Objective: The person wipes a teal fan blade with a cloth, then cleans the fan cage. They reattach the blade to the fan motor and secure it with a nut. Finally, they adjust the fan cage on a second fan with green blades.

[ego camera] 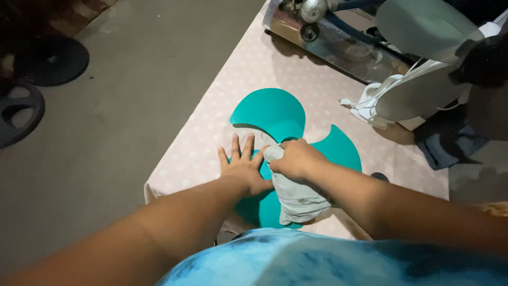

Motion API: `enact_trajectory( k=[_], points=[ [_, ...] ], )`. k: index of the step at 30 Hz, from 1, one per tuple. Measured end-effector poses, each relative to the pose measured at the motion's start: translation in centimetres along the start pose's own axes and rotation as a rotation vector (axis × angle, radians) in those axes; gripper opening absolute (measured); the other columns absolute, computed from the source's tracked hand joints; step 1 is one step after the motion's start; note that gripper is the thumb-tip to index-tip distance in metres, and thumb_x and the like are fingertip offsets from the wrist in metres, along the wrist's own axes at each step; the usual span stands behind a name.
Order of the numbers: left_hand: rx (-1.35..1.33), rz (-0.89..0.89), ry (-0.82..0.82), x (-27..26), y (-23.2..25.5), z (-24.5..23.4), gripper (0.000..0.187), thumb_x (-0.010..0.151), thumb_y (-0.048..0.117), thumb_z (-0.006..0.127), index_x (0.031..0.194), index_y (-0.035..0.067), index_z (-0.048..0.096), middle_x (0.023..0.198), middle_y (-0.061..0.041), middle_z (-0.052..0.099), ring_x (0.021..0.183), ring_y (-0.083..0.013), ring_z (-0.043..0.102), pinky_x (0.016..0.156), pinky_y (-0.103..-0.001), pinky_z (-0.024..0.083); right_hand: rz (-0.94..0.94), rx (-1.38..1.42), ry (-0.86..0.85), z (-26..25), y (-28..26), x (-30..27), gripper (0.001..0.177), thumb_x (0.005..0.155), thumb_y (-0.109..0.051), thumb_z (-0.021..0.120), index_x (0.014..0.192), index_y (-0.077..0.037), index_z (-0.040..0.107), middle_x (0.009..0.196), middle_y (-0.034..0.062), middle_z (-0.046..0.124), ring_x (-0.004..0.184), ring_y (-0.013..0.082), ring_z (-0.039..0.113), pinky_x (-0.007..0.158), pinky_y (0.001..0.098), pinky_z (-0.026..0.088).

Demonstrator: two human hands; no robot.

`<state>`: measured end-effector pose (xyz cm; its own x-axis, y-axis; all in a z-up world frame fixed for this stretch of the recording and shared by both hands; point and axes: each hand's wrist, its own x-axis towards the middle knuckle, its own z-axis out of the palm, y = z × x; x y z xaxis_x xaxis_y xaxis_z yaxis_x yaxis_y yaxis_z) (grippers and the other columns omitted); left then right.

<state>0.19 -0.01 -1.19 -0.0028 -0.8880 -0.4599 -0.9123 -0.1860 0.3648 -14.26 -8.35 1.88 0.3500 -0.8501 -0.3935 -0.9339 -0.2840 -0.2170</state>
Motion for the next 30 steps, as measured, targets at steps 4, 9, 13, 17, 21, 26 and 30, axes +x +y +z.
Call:
enact_trajectory(
  k=[4, 9, 13, 17, 21, 26, 30],
  points=[
    [0.011, 0.004, -0.001, 0.1, 0.1, 0.0, 0.107, 0.076, 0.08, 0.058, 0.163, 0.035, 0.014, 0.173, -0.008, -0.01, 0.155, -0.0412, -0.021, 0.117, -0.072, -0.008, 0.036, 0.048, -0.147, 0.2, 0.6, 3.2, 0.072, 0.065, -0.042, 0.08, 0.123, -0.001, 0.07, 0.122, 0.0264, 0.07, 0.112, 0.0381, 0.069, 0.095, 0.0422, 0.055],
    [0.002, 0.007, -0.041, -0.9, 0.4, -0.7, 0.111, 0.074, 0.083, 0.06, 0.163, 0.038, 0.011, 0.173, -0.007, -0.012, 0.156, -0.0401, -0.023, 0.118, -0.07, -0.01, 0.018, 0.201, -0.298, -1.9, 2.0, 3.9, 0.06, 0.062, -0.037, 0.078, 0.113, -0.006, 0.08, 0.113, 0.0162, 0.074, 0.103, 0.0294, 0.069, 0.09, 0.0373, 0.052],
    [0.019, -0.009, -0.075, -1.2, 0.9, -1.3, 0.109, 0.074, 0.085, 0.059, 0.163, 0.042, 0.011, 0.173, -0.007, -0.012, 0.156, -0.0393, -0.024, 0.119, -0.07, -0.012, -0.076, 0.147, -0.272, -2.9, 2.5, 1.4, 0.056, 0.063, -0.032, 0.073, 0.114, -0.012, 0.079, 0.108, 0.0149, 0.078, 0.099, 0.0278, 0.071, 0.088, 0.0368, 0.054],
    [-0.007, -0.021, -0.065, -1.1, 0.9, -1.2, 0.108, 0.074, 0.084, 0.059, 0.162, 0.043, 0.013, 0.173, -0.006, -0.01, 0.157, -0.0386, -0.022, 0.119, -0.069, -0.011, -0.166, 0.401, -0.276, -3.9, 4.8, -1.7, 0.056, 0.069, -0.024, 0.071, 0.124, -0.01, 0.074, 0.114, 0.0133, 0.078, 0.103, 0.0242, 0.071, 0.091, 0.035, 0.054],
    [-0.018, -0.013, -0.031, -0.4, 0.6, -0.5, 0.109, 0.072, 0.084, 0.06, 0.162, 0.044, 0.013, 0.173, -0.007, -0.008, 0.156, -0.0389, -0.021, 0.118, -0.07, -0.01, -0.094, 1.433, -0.364, -4.2, 8.3, -6.5, 0.074, 0.074, -0.009, 0.069, 0.146, -0.003, 0.053, 0.135, 0.0163, 0.064, 0.117, 0.027, 0.066, 0.104, 0.0427, 0.05],
    [-0.005, 0.007, 0.021, 0.3, 0.1, 0.3, 0.109, 0.071, 0.082, 0.062, 0.162, 0.044, 0.016, 0.173, -0.008, -0.005, 0.156, -0.0404, -0.017, 0.118, -0.07, -0.008, -0.362, 1.811, -0.454, -5.1, 11.0, -10.3, 0.094, 0.072, 0.0, 0.069, 0.161, -0.011, 0.042, 0.142, 0.019, 0.06, 0.123, 0.0311, 0.062, 0.11, 0.0468, 0.045],
    [-0.008, 0.007, 0.001, 0.4, 0.2, 0.1, 0.113, 0.068, 0.087, 0.062, 0.161, 0.042, 0.017, 0.173, -0.008, -0.003, 0.157, -0.041, -0.016, 0.119, -0.071, -0.006, -0.382, 1.947, -0.401, -4.2, 12.9, -10.5, 0.08, 0.069, -0.004, 0.071, 0.145, 0.001, 0.048, 0.131, 0.0243, 0.066, 0.114, 0.0395, 0.068, 0.105, 0.0573, 0.05]
  ],
)
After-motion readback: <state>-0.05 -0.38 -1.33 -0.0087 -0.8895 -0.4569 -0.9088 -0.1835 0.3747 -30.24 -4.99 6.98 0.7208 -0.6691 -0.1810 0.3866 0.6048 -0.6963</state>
